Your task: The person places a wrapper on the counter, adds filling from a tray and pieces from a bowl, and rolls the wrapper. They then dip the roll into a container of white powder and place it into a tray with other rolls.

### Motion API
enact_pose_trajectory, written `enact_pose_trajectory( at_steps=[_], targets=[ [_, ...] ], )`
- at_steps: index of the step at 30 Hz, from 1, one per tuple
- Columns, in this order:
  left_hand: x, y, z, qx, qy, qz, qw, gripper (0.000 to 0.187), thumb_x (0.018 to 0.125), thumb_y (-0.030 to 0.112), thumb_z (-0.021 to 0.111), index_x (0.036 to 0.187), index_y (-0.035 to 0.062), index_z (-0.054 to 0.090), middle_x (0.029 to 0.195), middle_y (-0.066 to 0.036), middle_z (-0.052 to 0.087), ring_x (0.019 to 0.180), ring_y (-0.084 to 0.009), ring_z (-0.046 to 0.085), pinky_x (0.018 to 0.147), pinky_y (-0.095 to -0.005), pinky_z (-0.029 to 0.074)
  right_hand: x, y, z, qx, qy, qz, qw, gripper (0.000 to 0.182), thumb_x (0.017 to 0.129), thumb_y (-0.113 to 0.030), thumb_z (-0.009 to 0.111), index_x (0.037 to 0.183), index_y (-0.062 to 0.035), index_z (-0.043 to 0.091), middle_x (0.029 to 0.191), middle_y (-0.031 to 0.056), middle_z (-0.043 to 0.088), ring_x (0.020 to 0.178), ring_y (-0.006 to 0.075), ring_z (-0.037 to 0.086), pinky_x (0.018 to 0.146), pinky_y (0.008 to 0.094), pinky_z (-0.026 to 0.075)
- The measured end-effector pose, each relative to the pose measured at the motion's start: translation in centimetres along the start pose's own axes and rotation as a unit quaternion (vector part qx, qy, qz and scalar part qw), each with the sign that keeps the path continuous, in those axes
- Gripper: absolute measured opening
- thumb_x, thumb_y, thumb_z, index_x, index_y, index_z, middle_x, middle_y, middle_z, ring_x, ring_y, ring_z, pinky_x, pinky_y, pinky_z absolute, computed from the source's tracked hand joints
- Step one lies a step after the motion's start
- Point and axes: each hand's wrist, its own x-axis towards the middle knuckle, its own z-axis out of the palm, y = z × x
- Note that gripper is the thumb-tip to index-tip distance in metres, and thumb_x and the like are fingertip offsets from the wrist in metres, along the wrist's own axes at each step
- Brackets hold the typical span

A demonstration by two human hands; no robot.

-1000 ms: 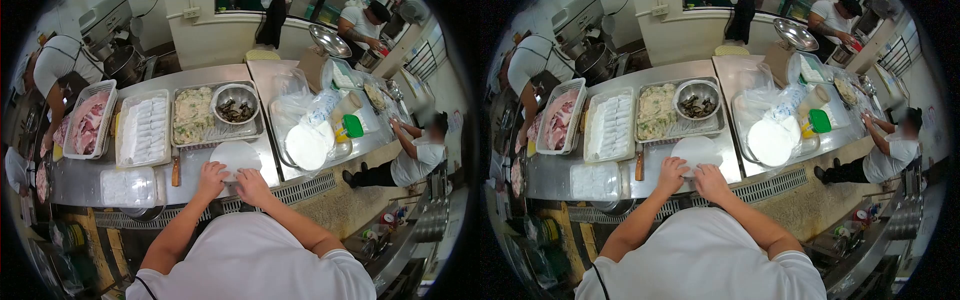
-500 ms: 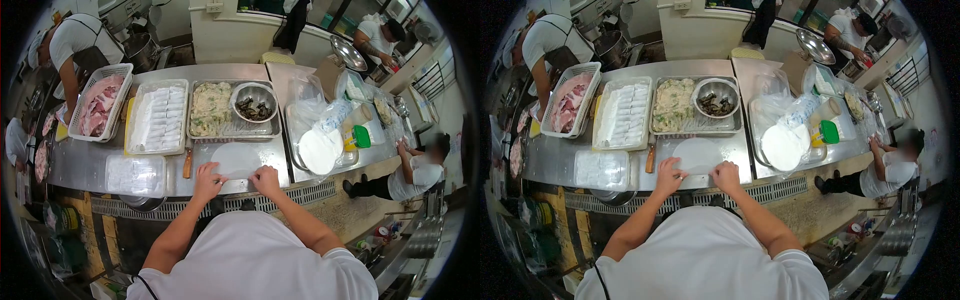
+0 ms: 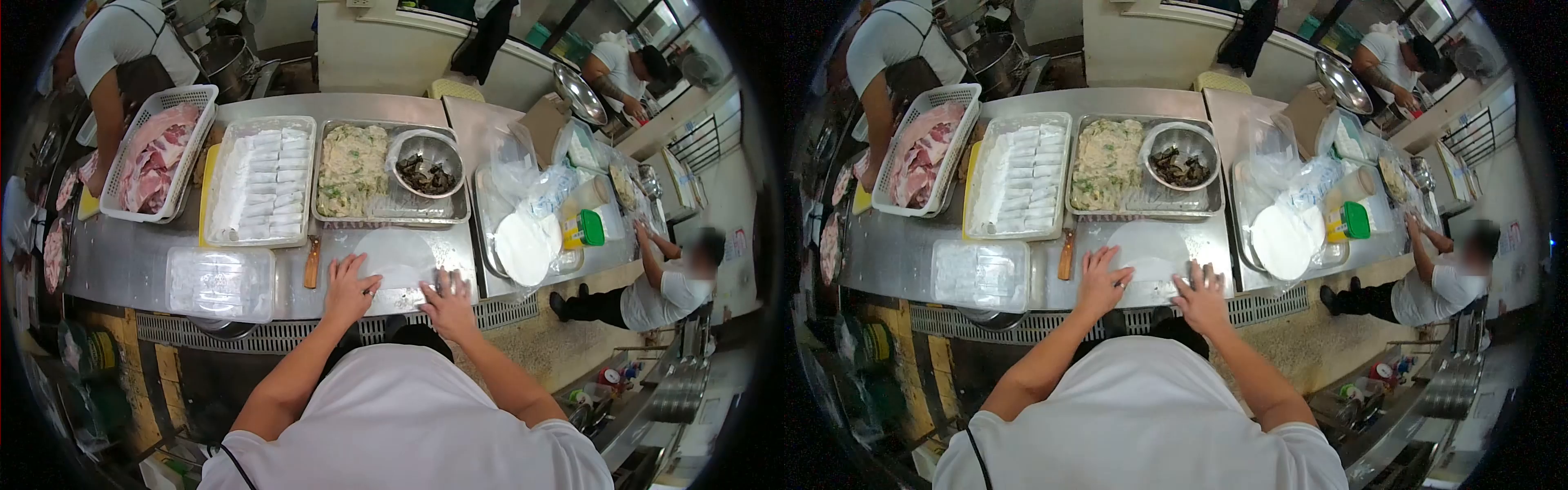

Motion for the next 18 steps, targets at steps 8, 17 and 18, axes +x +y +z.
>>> enact_pose_trajectory(
  at_steps=[8,17,18],
  targets=[
    [-1.1,0.5,1.1,0.002,0.029,-0.021,0.999,0.024,0.098,0.026,0.077,0.12,0.022,0.085,0.157,-0.017,0.059,0.152,-0.0419,0.047,0.126,-0.069,0.028,8.0,2.0,-4.8,0.259,0.136,-0.018,0.956,0.048,0.101,-0.015,0.071,0.144,0.0042,0.065,0.155,0.0301,0.058,0.138,0.0512,0.058,0.116,0.0513,0.049],
    [-0.9,0.9,1.4,0.045,0.048,-0.018,0.998,0.025,0.095,0.029,0.078,0.118,0.0234,0.084,0.155,-0.012,0.061,0.151,-0.0384,0.049,0.124,-0.0691,0.034,29.7,-4.3,-5.7,0.335,-0.054,-0.141,0.93,0.043,0.099,-0.008,0.06,0.139,0.0035,0.071,0.127,0.0342,0.072,0.116,0.047,0.072,0.101,0.0477,0.057],
    [-0.9,1.0,1.3,0.044,0.05,-0.021,0.998,0.024,0.095,0.029,0.078,0.118,0.0234,0.084,0.155,-0.012,0.061,0.151,-0.038,0.05,0.124,-0.0689,0.034,30.6,-5.0,-5.3,0.311,-0.074,-0.147,0.936,0.042,0.099,-0.007,0.059,0.137,0.003,0.073,0.124,0.0345,0.073,0.113,0.0473,0.073,0.1,0.0479,0.058]
  ],
)
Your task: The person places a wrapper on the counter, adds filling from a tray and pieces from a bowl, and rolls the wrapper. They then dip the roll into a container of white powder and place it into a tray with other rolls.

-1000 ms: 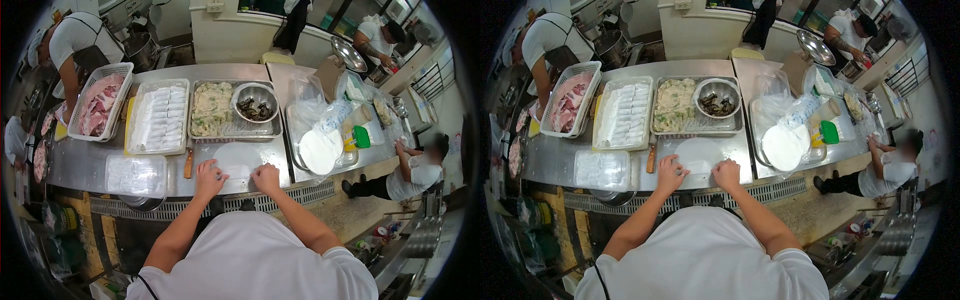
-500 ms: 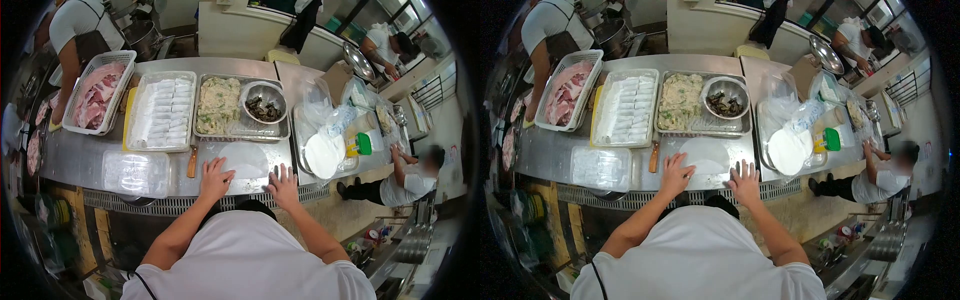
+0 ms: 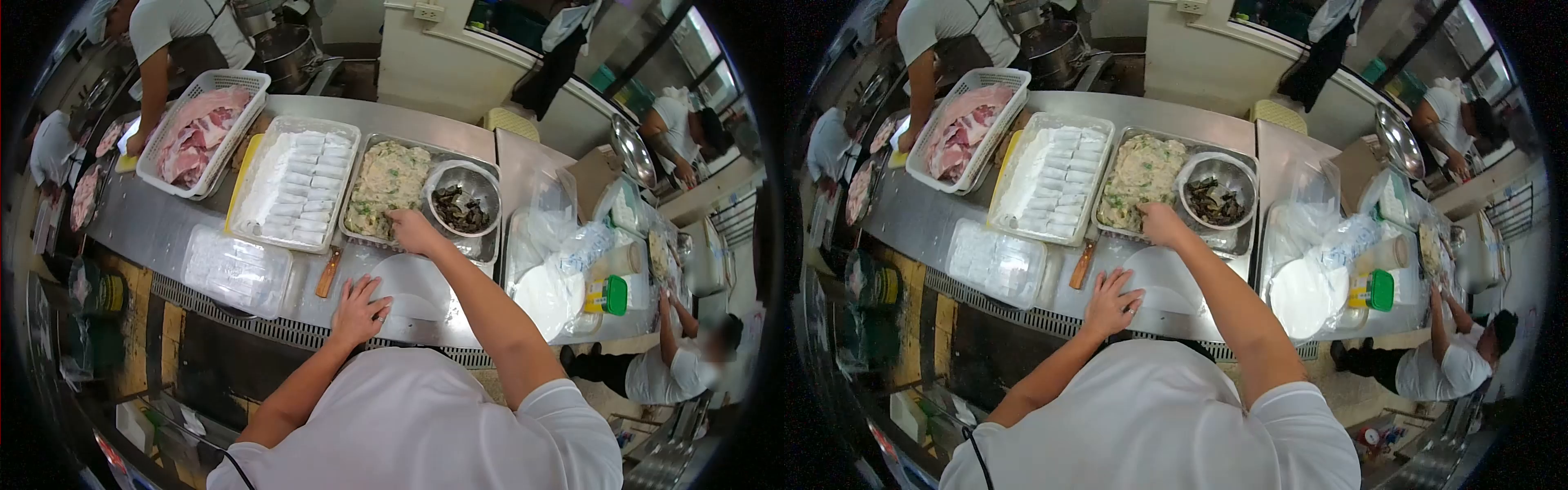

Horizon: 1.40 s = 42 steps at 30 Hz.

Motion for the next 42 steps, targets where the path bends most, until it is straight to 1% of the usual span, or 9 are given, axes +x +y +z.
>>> enact_pose_trajectory(
  at_steps=[6,12,15,18,21,24,27,34,42],
  targets=[
    [0.1,0.4,-0.1,-0.003,0.013,-0.014,1.0,0.023,0.095,0.029,0.079,0.116,0.0234,0.085,0.154,-0.011,0.063,0.149,-0.0363,0.053,0.124,-0.0674,0.035,0.8,-3.0,-1.7,-0.001,-0.164,0.05,0.985,0.032,0.098,-0.013,0.06,0.119,-0.0007,0.081,0.104,0.0323,0.077,0.104,0.047,0.075,0.098,0.0504,0.058],
    [0.4,0.3,-0.1,0.002,0.019,-0.008,1.0,0.022,0.094,0.029,0.079,0.114,0.023,0.085,0.151,-0.011,0.065,0.147,-0.0367,0.054,0.124,-0.0663,0.036,1.4,-2.1,0.1,-0.065,-0.131,-0.009,0.989,0.028,0.1,-0.02,0.063,0.105,-0.0024,0.083,0.104,0.0281,0.078,0.099,0.0439,0.076,0.094,0.0502,0.06],
    [0.3,0.3,0.0,0.004,0.019,-0.005,1.0,0.022,0.094,0.029,0.08,0.114,0.023,0.085,0.151,-0.011,0.065,0.147,-0.0371,0.055,0.124,-0.066,0.036,1.6,-4.0,-2.3,-0.026,-0.216,0.089,0.972,0.027,0.099,-0.021,0.065,0.106,-0.0021,0.083,0.105,0.0282,0.078,0.1,0.0457,0.076,0.095,0.05,0.059],
    [0.4,0.4,0.0,0.004,0.017,-0.004,1.0,0.022,0.094,0.029,0.08,0.114,0.0231,0.085,0.152,-0.011,0.065,0.147,-0.0371,0.054,0.124,-0.0659,0.036,1.1,-3.8,-2.0,-0.052,-0.195,0.013,0.979,0.028,0.099,-0.024,0.071,0.105,0.0006,0.082,0.09,0.022,0.08,0.088,0.0342,0.079,0.084,0.0464,0.06],
    [0.1,0.3,-0.1,0.0,0.019,-0.009,1.0,0.022,0.094,0.029,0.08,0.115,0.0232,0.085,0.152,-0.011,0.065,0.148,-0.0367,0.054,0.125,-0.0657,0.035,1.2,-2.8,-1.4,-0.107,-0.162,-0.047,0.98,0.027,0.096,-0.024,0.074,0.106,-0.0007,0.083,0.092,0.0211,0.081,0.091,0.0298,0.079,0.085,0.0442,0.06],
    [0.0,0.4,-0.1,-0.006,0.021,-0.009,1.0,0.022,0.095,0.029,0.079,0.115,0.0232,0.085,0.153,-0.01,0.064,0.149,-0.0361,0.053,0.125,-0.0655,0.035,2.9,-0.4,-3.3,-0.036,-0.234,0.001,0.972,0.026,0.095,-0.022,0.076,0.109,-0.0026,0.084,0.099,0.0214,0.082,0.096,0.0317,0.079,0.088,0.0437,0.06],
    [0.1,0.3,0.0,-0.007,0.028,-0.009,1.0,0.022,0.095,0.029,0.079,0.115,0.023,0.086,0.153,-0.01,0.064,0.149,-0.0356,0.053,0.126,-0.0652,0.035,2.6,0.3,-4.8,-0.016,-0.187,0.013,0.982,0.035,0.09,-0.024,0.075,0.116,-0.0033,0.084,0.109,0.0239,0.082,0.101,0.0373,0.079,0.093,0.0436,0.061],
    [0.2,0.3,-0.1,-0.009,0.024,-0.006,1.0,0.022,0.095,0.029,0.079,0.114,0.0217,0.086,0.153,-0.011,0.064,0.149,-0.036,0.053,0.126,-0.0648,0.034,-0.1,-0.2,-2.7,-0.161,-0.19,-0.023,0.968,0.035,0.089,-0.024,0.076,0.116,-0.0029,0.083,0.108,0.0268,0.08,0.1,0.0383,0.079,0.093,0.0446,0.061],
    [0.0,0.2,0.0,-0.01,0.025,-0.003,1.0,0.022,0.095,0.029,0.079,0.114,0.0215,0.086,0.153,-0.011,0.064,0.149,-0.0363,0.053,0.126,-0.0651,0.034,1.8,0.1,-2.7,-0.063,-0.127,0.033,0.989,0.032,0.095,-0.026,0.07,0.115,-0.0071,0.085,0.112,0.024,0.081,0.106,0.0383,0.078,0.097,0.0448,0.06]
  ],
)
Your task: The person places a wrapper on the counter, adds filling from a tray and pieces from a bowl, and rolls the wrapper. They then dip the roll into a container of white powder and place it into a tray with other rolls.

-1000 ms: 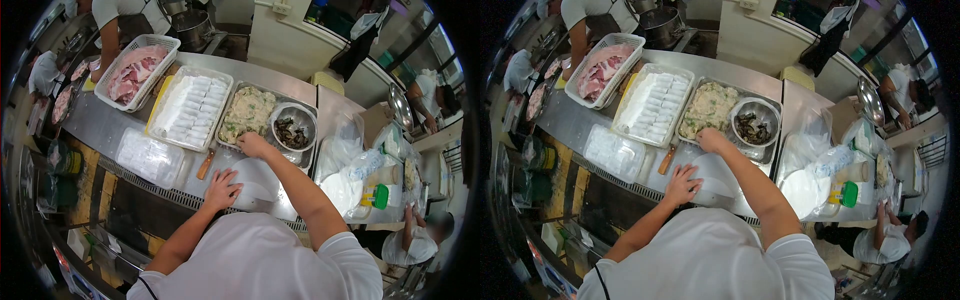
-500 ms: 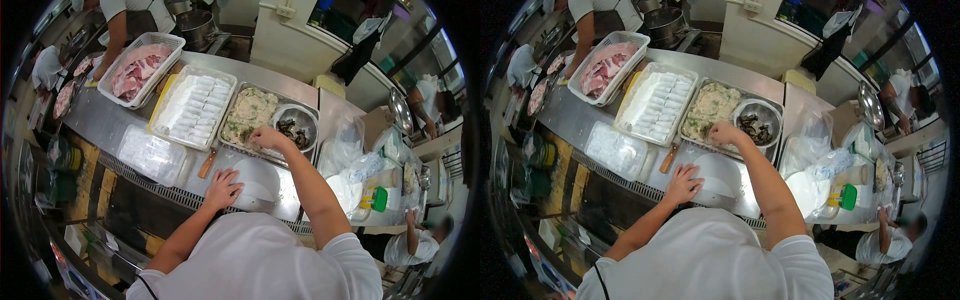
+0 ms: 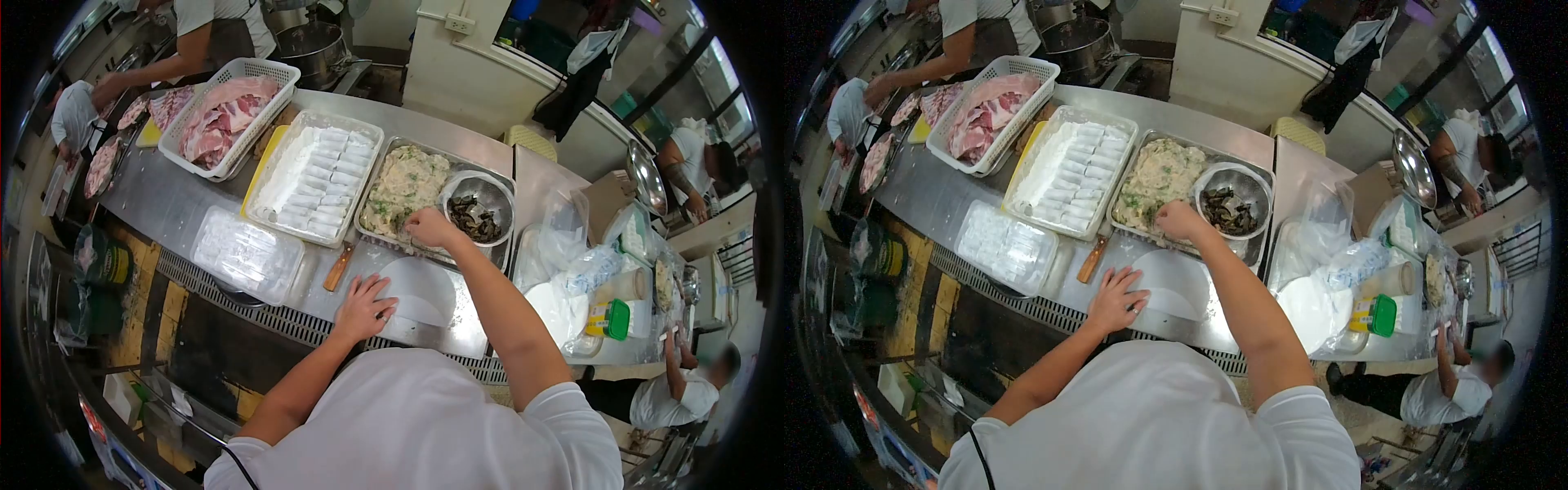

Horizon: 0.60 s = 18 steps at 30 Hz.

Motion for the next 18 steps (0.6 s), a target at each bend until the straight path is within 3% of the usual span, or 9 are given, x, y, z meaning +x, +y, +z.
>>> enact_pose_trajectory(
  at_steps=[4,7,10,13,16,18],
  targets=[
    [0.0,-0.1,0.1,0.003,-0.001,0.002,1.0,0.022,0.095,0.029,0.079,0.114,0.0216,0.086,0.152,-0.01,0.064,0.149,-0.0359,0.052,0.126,-0.0651,0.034,2.2,0.8,3.2,-0.09,-0.056,-0.008,0.994,0.033,0.097,-0.026,0.066,0.114,-0.0046,0.085,0.114,0.0228,0.081,0.106,0.0374,0.078,0.098,0.0433,0.06],
    [-0.1,-0.2,0.2,0.002,0.002,0.002,1.0,0.022,0.095,0.029,0.079,0.114,0.0218,0.086,0.153,-0.01,0.064,0.149,-0.0354,0.052,0.126,-0.0651,0.034,1.8,0.6,1.2,-0.048,-0.079,-0.063,0.994,0.033,0.096,-0.026,0.069,0.115,-0.0041,0.085,0.113,0.0234,0.082,0.106,0.0403,0.078,0.098,0.0442,0.06],
    [-0.2,-0.1,0.2,0.004,0.001,0.001,1.0,0.023,0.095,0.03,0.078,0.114,0.0221,0.086,0.153,-0.01,0.064,0.15,-0.0351,0.052,0.126,-0.065,0.034,0.0,-1.5,-0.5,0.0,-0.124,0.025,0.992,0.035,0.093,-0.024,0.074,0.12,-0.002,0.082,0.117,0.0248,0.08,0.11,0.0411,0.076,0.1,0.0443,0.06],
    [-0.2,-0.2,0.1,0.006,0.001,-0.001,1.0,0.023,0.095,0.031,0.078,0.115,0.0222,0.086,0.154,-0.01,0.063,0.15,-0.0351,0.052,0.126,-0.0648,0.034,-2.8,-1.8,2.1,-0.114,0.028,-0.111,0.987,0.031,0.09,-0.019,0.073,0.115,-0.001,0.082,0.114,0.0249,0.079,0.108,0.0426,0.076,0.099,0.0482,0.06],
    [-0.3,-0.3,0.2,0.005,0.0,0.0,1.0,0.024,0.095,0.031,0.078,0.116,0.0221,0.086,0.154,-0.01,0.063,0.15,-0.0353,0.051,0.127,-0.0647,0.033,-4.0,-1.6,4.5,-0.18,0.151,-0.153,0.96,0.023,0.087,-0.013,0.072,0.104,0.0009,0.078,0.111,0.0228,0.077,0.107,0.0434,0.073,0.098,0.0521,0.06],
    [-0.3,-0.3,0.3,0.005,-0.002,-0.001,1.0,0.024,0.095,0.031,0.078,0.117,0.0221,0.086,0.154,-0.009,0.063,0.151,-0.0353,0.051,0.127,-0.0647,0.033,-5.2,-1.5,4.6,-0.163,0.177,-0.15,0.959,0.016,0.086,-0.01,0.071,0.096,0.0013,0.075,0.106,0.022,0.075,0.105,0.0445,0.073,0.097,0.0545,0.059]
  ],
)
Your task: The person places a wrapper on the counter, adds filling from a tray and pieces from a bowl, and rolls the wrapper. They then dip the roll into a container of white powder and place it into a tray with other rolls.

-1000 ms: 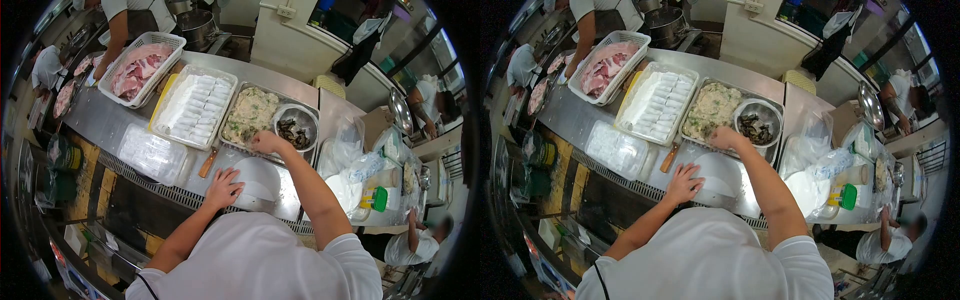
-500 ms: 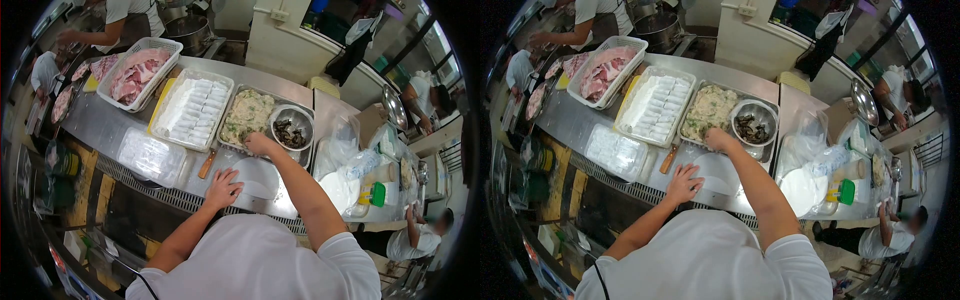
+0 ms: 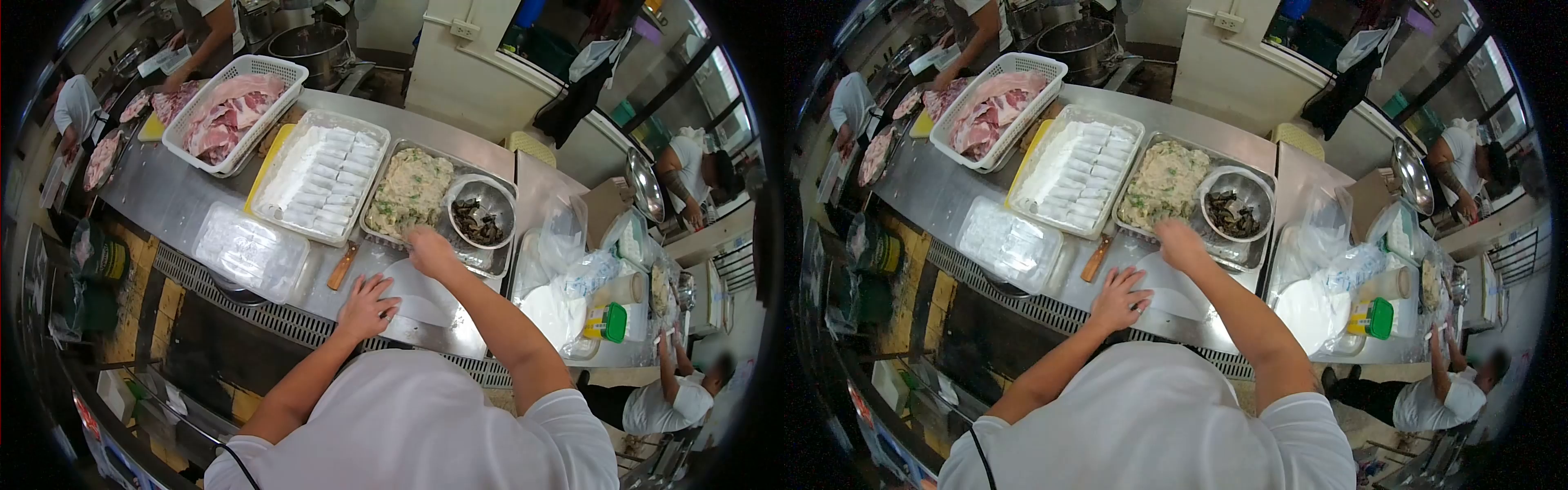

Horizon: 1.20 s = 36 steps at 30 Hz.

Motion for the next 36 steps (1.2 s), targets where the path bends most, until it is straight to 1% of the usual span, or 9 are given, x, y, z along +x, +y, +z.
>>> enact_pose_trajectory(
  at_steps=[4,10,14,17,18,24,27,30,36],
  targets=[
    [0.0,0.0,0.1,-0.001,-0.005,0.0,1.0,0.024,0.095,0.03,0.079,0.117,0.0221,0.086,0.154,-0.009,0.063,0.15,-0.0352,0.051,0.127,-0.0648,0.033,-1.6,-0.7,-2.7,0.028,-0.071,0.092,0.993,0.017,0.088,-0.008,0.069,0.1,0.0019,0.076,0.107,0.022,0.077,0.105,0.0438,0.073,0.095,0.0512,0.06],
    [0.0,-0.3,0.2,-0.001,0.002,0.006,1.0,0.026,0.094,0.029,0.081,0.118,0.0211,0.084,0.153,-0.01,0.064,0.148,-0.0357,0.053,0.126,-0.0647,0.034,-7.6,-0.7,-3.4,0.354,-0.157,0.284,0.877,0.034,0.1,-0.019,0.069,0.126,0.0028,0.077,0.12,0.0263,0.078,0.109,0.0415,0.076,0.097,0.0432,0.058],
    [0.1,-0.1,0.2,-0.005,0.005,0.001,1.0,0.033,0.092,0.029,0.083,0.123,0.0181,0.081,0.153,-0.01,0.065,0.148,-0.0358,0.053,0.126,-0.0643,0.034,-11.6,-1.4,-0.5,0.293,-0.079,0.172,0.937,0.036,0.101,-0.016,0.068,0.129,0.006,0.072,0.118,0.0278,0.077,0.106,0.0473,0.075,0.098,0.0474,0.058],
    [0.0,-0.3,0.5,-0.01,0.001,-0.008,1.0,0.038,0.091,0.029,0.083,0.126,0.0152,0.079,0.153,-0.011,0.065,0.149,-0.0353,0.053,0.127,-0.063,0.033,-11.2,-5.4,-2.9,0.225,-0.153,0.242,0.931,0.03,0.098,-0.01,0.07,0.124,0.005,0.072,0.114,0.0305,0.076,0.112,0.0485,0.072,0.098,0.0493,0.058],
    [0.0,-0.2,0.4,-0.014,-0.002,-0.012,1.0,0.039,0.091,0.03,0.083,0.127,0.0145,0.079,0.154,-0.011,0.064,0.149,-0.0349,0.053,0.128,-0.0624,0.032,-11.5,-5.5,-1.9,0.235,-0.126,0.227,0.937,0.026,0.092,-0.009,0.079,0.112,0.0049,0.071,0.113,0.0274,0.076,0.107,0.0501,0.073,0.094,0.0507,0.058],
    [0.2,-0.1,0.0,-0.018,-0.021,-0.025,0.999,0.041,0.093,0.031,0.082,0.128,0.012,0.077,0.156,-0.01,0.063,0.152,-0.0333,0.05,0.13,-0.06,0.03,-12.8,-4.6,2.0,0.194,-0.088,0.091,0.973,0.034,0.088,-0.006,0.077,0.122,0.0031,0.075,0.104,0.0251,0.072,0.104,0.0461,0.069,0.094,0.0486,0.057],
    [0.0,-0.1,-0.1,-0.022,-0.016,-0.023,0.999,0.041,0.093,0.032,0.082,0.128,0.0116,0.077,0.156,-0.01,0.063,0.152,-0.0328,0.05,0.13,-0.0598,0.029,-13.2,-4.7,3.2,0.161,-0.072,0.097,0.98,0.033,0.09,-0.003,0.072,0.122,0.0006,0.078,0.102,0.0229,0.07,0.103,0.0435,0.066,0.094,0.0484,0.056],
    [0.1,-0.1,-0.1,-0.023,-0.013,-0.022,0.999,0.04,0.092,0.031,0.082,0.127,0.0114,0.078,0.155,-0.01,0.064,0.152,-0.0327,0.05,0.13,-0.0597,0.03,-13.8,-4.8,3.8,0.144,-0.009,0.048,0.988,0.027,0.093,-0.002,0.068,0.118,-0.0012,0.08,0.102,0.0207,0.071,0.102,0.0428,0.065,0.093,0.0492,0.056],
    [0.1,-0.2,-0.2,-0.027,-0.018,-0.025,0.999,0.04,0.091,0.029,0.083,0.127,0.0111,0.078,0.155,-0.01,0.064,0.151,-0.0335,0.051,0.13,-0.0599,0.03,-14.0,-5.2,4.1,0.078,-0.009,0.026,0.997,0.019,0.094,-0.008,0.07,0.109,-0.0022,0.081,0.096,0.0176,0.069,0.1,0.0379,0.066,0.091,0.0473,0.057]
  ],
)
